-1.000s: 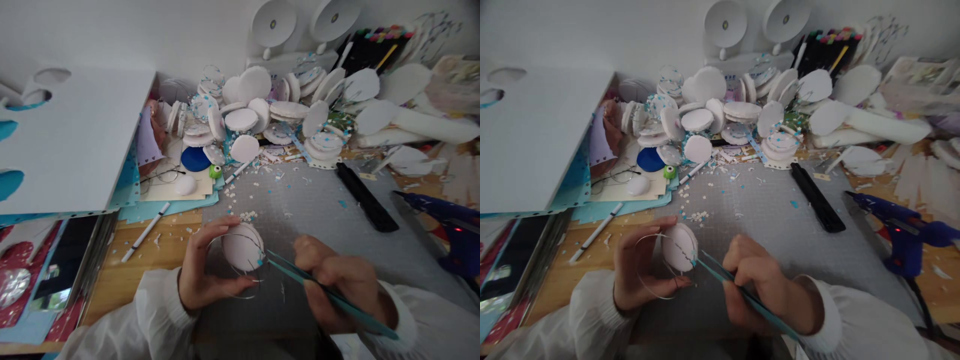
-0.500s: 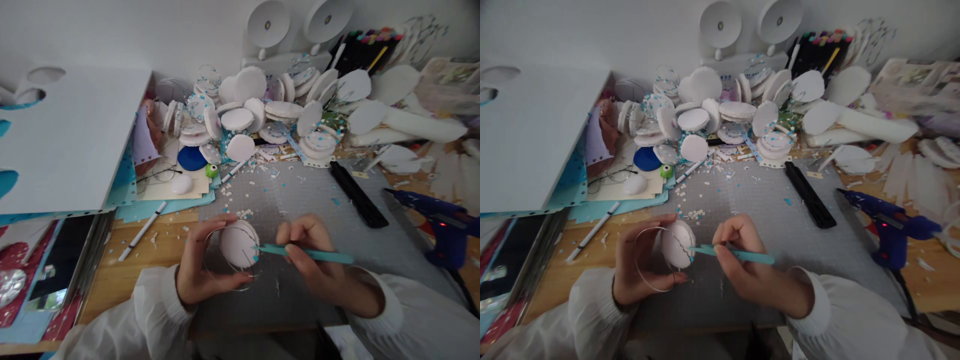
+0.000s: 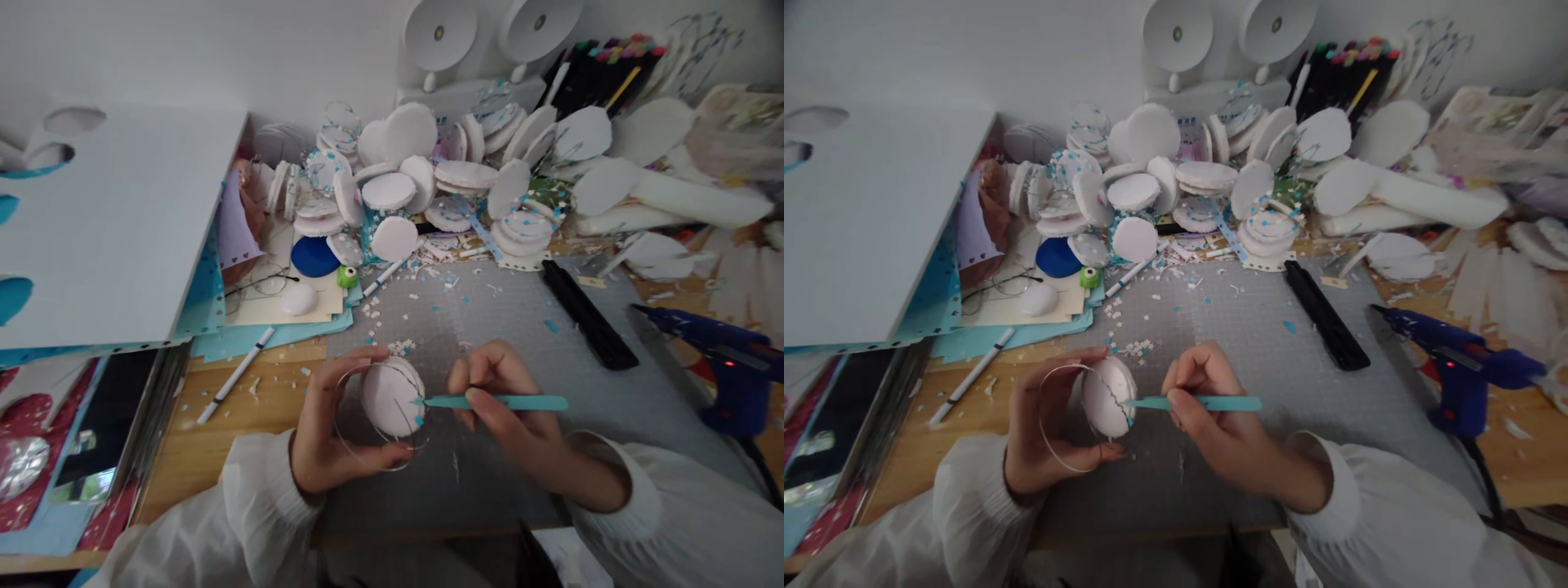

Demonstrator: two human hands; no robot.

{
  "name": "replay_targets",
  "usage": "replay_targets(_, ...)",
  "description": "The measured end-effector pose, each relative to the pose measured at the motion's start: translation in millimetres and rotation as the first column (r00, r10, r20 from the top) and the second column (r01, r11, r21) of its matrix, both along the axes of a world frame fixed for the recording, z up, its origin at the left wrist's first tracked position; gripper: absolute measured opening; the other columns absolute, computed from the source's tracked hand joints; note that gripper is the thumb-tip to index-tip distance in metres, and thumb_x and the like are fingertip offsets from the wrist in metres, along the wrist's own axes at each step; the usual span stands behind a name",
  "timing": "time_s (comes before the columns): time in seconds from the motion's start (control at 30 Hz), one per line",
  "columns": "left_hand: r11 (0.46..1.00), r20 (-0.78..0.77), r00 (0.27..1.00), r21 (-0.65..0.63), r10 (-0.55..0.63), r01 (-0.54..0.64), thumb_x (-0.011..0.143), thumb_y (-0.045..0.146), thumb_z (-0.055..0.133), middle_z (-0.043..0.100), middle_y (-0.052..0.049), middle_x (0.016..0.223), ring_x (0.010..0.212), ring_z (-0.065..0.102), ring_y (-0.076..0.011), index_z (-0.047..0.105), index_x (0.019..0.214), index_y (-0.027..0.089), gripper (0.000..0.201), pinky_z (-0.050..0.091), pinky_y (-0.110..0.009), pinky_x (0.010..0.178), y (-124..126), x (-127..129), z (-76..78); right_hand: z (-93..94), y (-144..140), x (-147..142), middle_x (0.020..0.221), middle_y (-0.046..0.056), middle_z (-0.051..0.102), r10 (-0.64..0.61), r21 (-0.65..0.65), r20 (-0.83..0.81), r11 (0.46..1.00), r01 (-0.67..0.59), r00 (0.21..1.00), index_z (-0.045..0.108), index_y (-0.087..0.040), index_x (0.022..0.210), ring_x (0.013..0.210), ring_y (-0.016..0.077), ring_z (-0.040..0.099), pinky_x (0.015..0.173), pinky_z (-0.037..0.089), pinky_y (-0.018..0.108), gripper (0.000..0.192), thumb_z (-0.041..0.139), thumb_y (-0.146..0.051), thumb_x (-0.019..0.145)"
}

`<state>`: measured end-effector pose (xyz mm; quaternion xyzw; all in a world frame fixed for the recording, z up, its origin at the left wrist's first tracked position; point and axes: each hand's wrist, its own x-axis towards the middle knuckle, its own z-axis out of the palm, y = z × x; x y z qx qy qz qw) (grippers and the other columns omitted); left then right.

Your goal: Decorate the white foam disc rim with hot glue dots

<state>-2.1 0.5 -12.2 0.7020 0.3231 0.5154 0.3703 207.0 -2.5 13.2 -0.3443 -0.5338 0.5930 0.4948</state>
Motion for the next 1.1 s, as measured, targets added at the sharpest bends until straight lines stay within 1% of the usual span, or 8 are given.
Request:
replay_targets(0.07,1.0,0.005,1.0,0.012,0.004,-0.004,0.058,0.027,0.087,0.054,-0.012,0.125,0.119,0.053,-0.0295,0.041,0.129,0.021,0.085,0.047,-0.049,0.101,0,0,0.1,-0.1,1,0,0.07,-0.005,0.046,-0.001,0.005,0.005,1.0,0.001,1.0,0.04,-0.025,0.089,0.054,0.0076,0.042,0.047,0.038,0.02,0.008,0.046,-0.027,0.093)
replay_targets(0.17,1.0,0.009,1.0,0.009,-0.003,0.002,0.059,0.03,0.086,0.054,-0.011,0.126,0.119,0.053,-0.03,0.041,0.129,0.021,0.084,0.046,-0.048,0.102,0,0,0.3,-1.8,1,-1,0.071,-0.004,0.047,-0.002,-0.002,0.001,1.0,0.002,1.0,0.04,-0.024,0.089,0.054,0.0073,0.042,0.047,0.038,0.019,0.008,0.047,-0.027,0.093)
replay_targets(0.27,1.0,0.01,1.0,-0.013,-0.018,0.018,0.06,0.03,0.085,0.053,-0.011,0.126,0.12,0.052,-0.0306,0.04,0.129,0.022,0.082,0.045,-0.049,0.101,0,-1,-0.3,-3.5,1,-2,0.073,-0.005,0.047,0.009,-0.031,-0.022,0.999,-0.01,1.0,0.041,-0.024,0.089,0.054,0.0069,0.042,0.048,0.038,0.019,0.008,0.047,-0.026,0.093)
replay_targets(0.43,0.999,0.006,1.0,-0.027,-0.029,0.029,0.055,0.033,0.088,0.052,-0.017,0.124,0.119,0.051,-0.0341,0.039,0.13,0.02,0.09,0.043,-0.055,0.1,1,-2,-1.2,-3.4,2,-3,0.069,-0.006,0.045,0.018,-0.092,-0.063,0.995,-0.024,0.998,0.04,-0.023,0.086,0.054,0.0071,0.042,0.049,0.036,0.02,0.01,0.046,-0.026,0.094)
replay_targets(0.57,0.997,0.021,0.998,-0.063,-0.051,0.052,0.054,0.036,0.088,0.051,-0.016,0.125,0.119,0.051,-0.0332,0.039,0.128,0.021,0.09,0.042,-0.052,0.101,2,-1,1.8,-6.4,4,-3,0.068,-0.006,0.044,0.038,-0.117,-0.113,0.992,-0.051,0.993,0.04,-0.024,0.088,0.054,0.0074,0.041,0.05,0.034,0.02,0.009,0.045,-0.027,0.094)
replay_targets(0.77,0.996,-0.021,0.999,-0.086,-0.025,0.024,0.061,0.022,0.084,0.051,-0.015,0.125,0.119,0.05,-0.031,0.038,0.129,0.021,0.082,0.042,-0.049,0.101,-2,-2,0.5,-11.2,4,-3,0.066,-0.007,0.045,0.06,-0.151,-0.166,0.985,-0.086,0.984,0.04,-0.024,0.088,0.055,0.0085,0.04,0.051,0.033,0.022,0.009,0.046,-0.028,0.095)
replay_targets(0.93,0.997,-0.04,0.999,-0.082,-0.013,0.009,0.059,0.02,0.083,0.05,-0.015,0.124,0.117,0.051,-0.0321,0.037,0.13,0.02,0.085,0.041,-0.05,0.101,-4,-3,-1.9,-9.9,4,-1,0.065,-0.007,0.046,0.02,-0.243,-0.155,0.968,-0.058,0.988,0.043,-0.024,0.085,0.052,0.0072,0.04,0.048,0.031,0.021,0.013,0.052,-0.029,0.091)
replay_targets(1.1,0.996,-0.015,1.0,-0.091,-0.021,0.02,0.06,0.018,0.078,0.049,-0.013,0.122,0.115,0.05,-0.0309,0.038,0.129,0.021,0.08,0.04,-0.049,0.101,-2,-2,1.1,-6.0,14,4,0.055,-0.008,0.044,-0.07,-0.27,-0.173,0.963,0.021,0.982,0.044,-0.023,0.079,0.047,0.0078,0.037,0.045,0.028,0.021,0.013,0.052,-0.025,0.088)
